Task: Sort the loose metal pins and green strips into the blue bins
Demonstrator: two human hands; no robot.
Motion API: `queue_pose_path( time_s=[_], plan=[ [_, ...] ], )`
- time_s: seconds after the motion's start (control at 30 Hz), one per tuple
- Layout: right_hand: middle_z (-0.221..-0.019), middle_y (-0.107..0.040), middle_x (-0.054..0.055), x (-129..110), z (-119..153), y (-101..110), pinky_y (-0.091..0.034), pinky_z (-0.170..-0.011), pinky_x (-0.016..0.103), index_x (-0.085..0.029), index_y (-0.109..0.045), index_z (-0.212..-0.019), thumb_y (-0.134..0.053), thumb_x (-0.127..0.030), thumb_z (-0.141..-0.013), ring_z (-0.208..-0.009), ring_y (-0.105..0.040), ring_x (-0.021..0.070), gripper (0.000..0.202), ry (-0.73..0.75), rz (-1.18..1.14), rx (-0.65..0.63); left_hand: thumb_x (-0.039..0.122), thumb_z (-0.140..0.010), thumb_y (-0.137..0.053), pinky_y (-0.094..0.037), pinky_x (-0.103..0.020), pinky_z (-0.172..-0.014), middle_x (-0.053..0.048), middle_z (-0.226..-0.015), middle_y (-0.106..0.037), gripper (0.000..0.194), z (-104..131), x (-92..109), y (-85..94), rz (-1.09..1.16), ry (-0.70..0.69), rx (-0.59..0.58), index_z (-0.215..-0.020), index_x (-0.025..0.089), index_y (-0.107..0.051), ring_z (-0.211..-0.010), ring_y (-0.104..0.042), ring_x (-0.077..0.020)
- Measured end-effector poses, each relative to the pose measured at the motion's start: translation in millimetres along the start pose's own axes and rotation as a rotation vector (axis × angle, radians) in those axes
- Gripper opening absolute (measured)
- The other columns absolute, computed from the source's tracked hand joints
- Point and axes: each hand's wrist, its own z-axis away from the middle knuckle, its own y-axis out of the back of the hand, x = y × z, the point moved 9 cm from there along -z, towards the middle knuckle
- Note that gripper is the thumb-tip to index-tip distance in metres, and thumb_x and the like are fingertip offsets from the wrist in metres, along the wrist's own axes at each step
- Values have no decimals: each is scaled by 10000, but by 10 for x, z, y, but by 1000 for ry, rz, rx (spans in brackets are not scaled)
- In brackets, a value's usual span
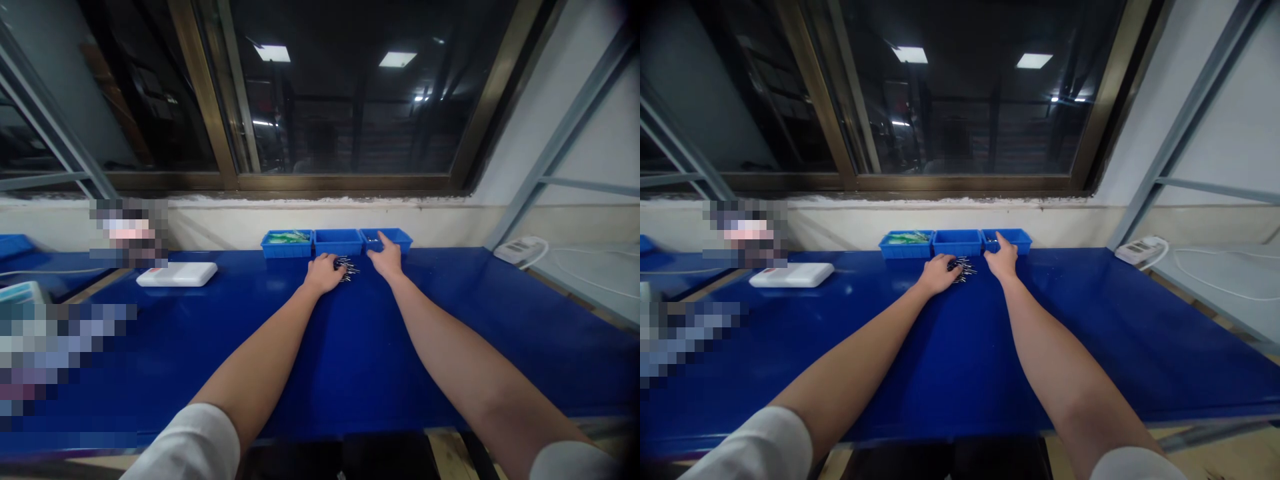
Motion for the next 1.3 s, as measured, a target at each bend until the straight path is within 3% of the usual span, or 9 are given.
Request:
queue_pose_path(
  time_s=[0.17, 0.27, 0.37, 0.5, 0.77, 1.0, 1.2, 1.3],
  plan=[
    [-1033, -648, 123, -241, 68, -36, -437, -905, 397, -133, -655, -1081, -573, -166, -668, -969, -558, 258, 422, 135, 30, -21, 625, -805, -447, -317, -480, -1027, -145, -1373, -473, 617, 42, 97, -71, -63, -89, -66, -1251, 209, -537, -1283, -407, -319],
    [-896, -653, 83, -387, 162, -245, -448, -863, 353, -169, -694, -924, -572, -208, -715, -877, -578, 219, 245, 229, 40, -189, 644, -774, -483, -314, -484, -1039, -160, -1405, -436, 679, 63, 139, -114, -85, -126, -100, -1290, 203, -504, -1309, -376, -338],
    [-940, -647, 88, -417, 258, -470, -424, -893, 354, -187, -700, -942, -618, -326, -738, -925, -568, 222, 261, 268, 132, -355, 617, -775, -504, -319, -460, -1049, -165, -1398, -443, 684, 74, 169, -137, -86, -157, -112, -1309, 189, -483, -1302, -391, -337],
    [-923, -658, 98, -386, 311, -622, -415, -887, 349, -190, -721, -889, -597, -356, -776, -905, -582, 218, 236, 280, 204, -487, 605, -795, -481, -284, -460, -1078, -158, -1400, -443, 679, 75, 184, -165, -75, -183, -128, -1323, 180, -460, -1327, -360, -323],
    [-774, -701, 43, -334, 297, -616, -445, -699, 283, -208, -701, -745, -627, -250, -737, -716, -609, 170, 85, 191, 77, -531, 569, -812, -466, -359, -418, -1031, -135, -1349, -496, 605, 88, 232, -155, -71, -227, -153, -1275, 182, -505, -1256, -443, -299],
    [-770, -700, 44, -370, 277, -570, -432, -674, 285, -202, -695, -778, -534, -321, -814, -684, -599, 168, 203, 206, 26, -477, 500, -840, -471, -417, -367, -981, -118, -1235, -560, 517, 92, 261, -23, -23, -247, -35, -1238, 174, -524, -1135, -537, -262],
    [-786, -692, 46, -527, 312, -524, -422, -690, 275, -191, -671, -795, -450, -347, -874, -737, -602, 175, 282, 263, -91, -487, 251, -863, -495, -454, -313, -928, -72, -1071, -619, 293, 88, 280, 122, 87, -307, 107, -1139, 187, -570, -1016, -585, -191],
    [-734, -672, 37, -588, 350, -559, -397, -665, 267, -187, -641, -736, -417, -344, -893, -705, -586, 167, 316, 302, -62, -526, 202, -859, -502, -469, -310, -898, -77, -1027, -631, 277, 86, 237, 204, 135, -284, 202, -1127, 174, -568, -969, -599, -184]
  ],
)
